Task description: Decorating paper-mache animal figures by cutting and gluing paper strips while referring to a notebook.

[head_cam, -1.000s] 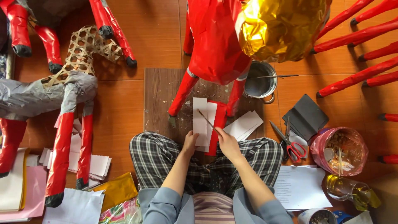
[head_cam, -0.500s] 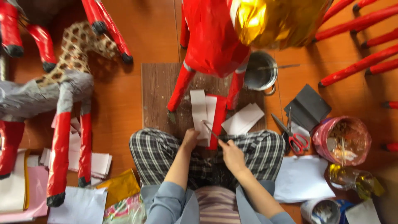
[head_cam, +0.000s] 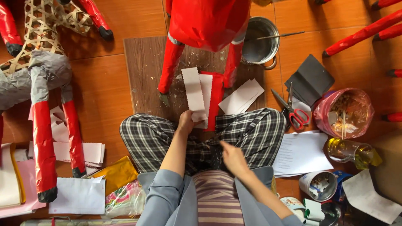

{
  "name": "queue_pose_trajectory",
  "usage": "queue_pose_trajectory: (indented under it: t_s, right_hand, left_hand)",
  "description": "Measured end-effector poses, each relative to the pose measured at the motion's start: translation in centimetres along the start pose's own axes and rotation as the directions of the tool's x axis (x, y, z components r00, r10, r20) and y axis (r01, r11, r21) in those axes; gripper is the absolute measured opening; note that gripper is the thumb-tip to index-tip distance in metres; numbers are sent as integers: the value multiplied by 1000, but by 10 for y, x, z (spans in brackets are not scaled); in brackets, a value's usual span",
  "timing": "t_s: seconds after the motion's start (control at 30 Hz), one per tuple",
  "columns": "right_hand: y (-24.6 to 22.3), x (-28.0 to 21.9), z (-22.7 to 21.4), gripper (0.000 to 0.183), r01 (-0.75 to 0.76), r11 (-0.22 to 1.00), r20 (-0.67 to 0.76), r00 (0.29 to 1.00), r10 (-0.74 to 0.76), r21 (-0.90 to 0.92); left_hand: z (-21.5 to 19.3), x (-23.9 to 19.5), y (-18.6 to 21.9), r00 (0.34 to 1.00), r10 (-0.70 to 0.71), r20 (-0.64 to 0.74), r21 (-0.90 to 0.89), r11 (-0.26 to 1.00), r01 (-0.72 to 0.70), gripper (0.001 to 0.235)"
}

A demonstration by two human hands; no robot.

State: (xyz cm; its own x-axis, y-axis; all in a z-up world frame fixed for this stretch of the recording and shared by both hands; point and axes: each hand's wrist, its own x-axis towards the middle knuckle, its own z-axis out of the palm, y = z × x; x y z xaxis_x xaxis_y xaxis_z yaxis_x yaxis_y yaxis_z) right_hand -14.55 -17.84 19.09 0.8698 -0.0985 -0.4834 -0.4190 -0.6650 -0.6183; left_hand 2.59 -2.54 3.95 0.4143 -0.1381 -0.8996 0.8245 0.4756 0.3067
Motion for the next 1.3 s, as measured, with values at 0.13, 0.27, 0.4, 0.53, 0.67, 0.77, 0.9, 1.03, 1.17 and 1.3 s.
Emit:
queue_pose_trajectory:
  t_s: [0.13, 0.27, 0.4, 0.53, 0.67, 0.77, 0.9, 1.03, 1.17, 1.3]
  right_hand:
    - [2, 25, -20, 42, -61, 997, -67, 996, 57, -52]
    - [-34, 79, -22, 49, 80, 996, -112, 990, -83, -37]
    - [-70, 114, -19, 48, 98, 982, -111, 987, -117, -159]
    - [-57, 139, 18, 47, -93, 994, -106, 990, 98, 53]
    - [-36, 132, 8, 59, 61, 990, -13, 998, -63, -130]
    - [-38, 121, 0, 59, -14, 1000, -21, 1000, 13, -24]
    - [-76, 114, -15, 68, -245, 916, 1, 966, 258, 318]
    - [-23, 154, 35, 48, 135, 947, -138, 974, -182, -291]
    - [-7, 173, 25, 40, 254, 965, -318, 912, -260, -62]
    - [-4, 131, 5, 34, 263, 955, -353, 888, -295, -137]
  left_hand:
    - [-7, 22, -29, 997, 50, 61, -7, 999, -49, 62]
    - [-7, 24, -57, 997, 55, 60, -94, 994, -49, 61]
    - [0, 3, -40, 999, 33, 6, -66, 997, -33, 68]
    - [2, -6, -35, 999, 53, -6, -41, 998, -53, 71]
    - [17, -39, -16, 1000, 6, -9, -4, 1000, -7, 73]
    - [-4, 5, -39, 1000, 26, 6, -22, 999, -26, 73]
    - [-4, 1, -40, 999, 40, 16, -37, 999, -39, 74]
    - [-14, 15, -44, 998, 46, 46, -9, 999, -45, 73]
    - [25, -66, -7, 1000, 10, 28, -3, 1000, -10, 74]
    - [4, -3, -28, 999, 17, 30, -34, 999, -16, 75]
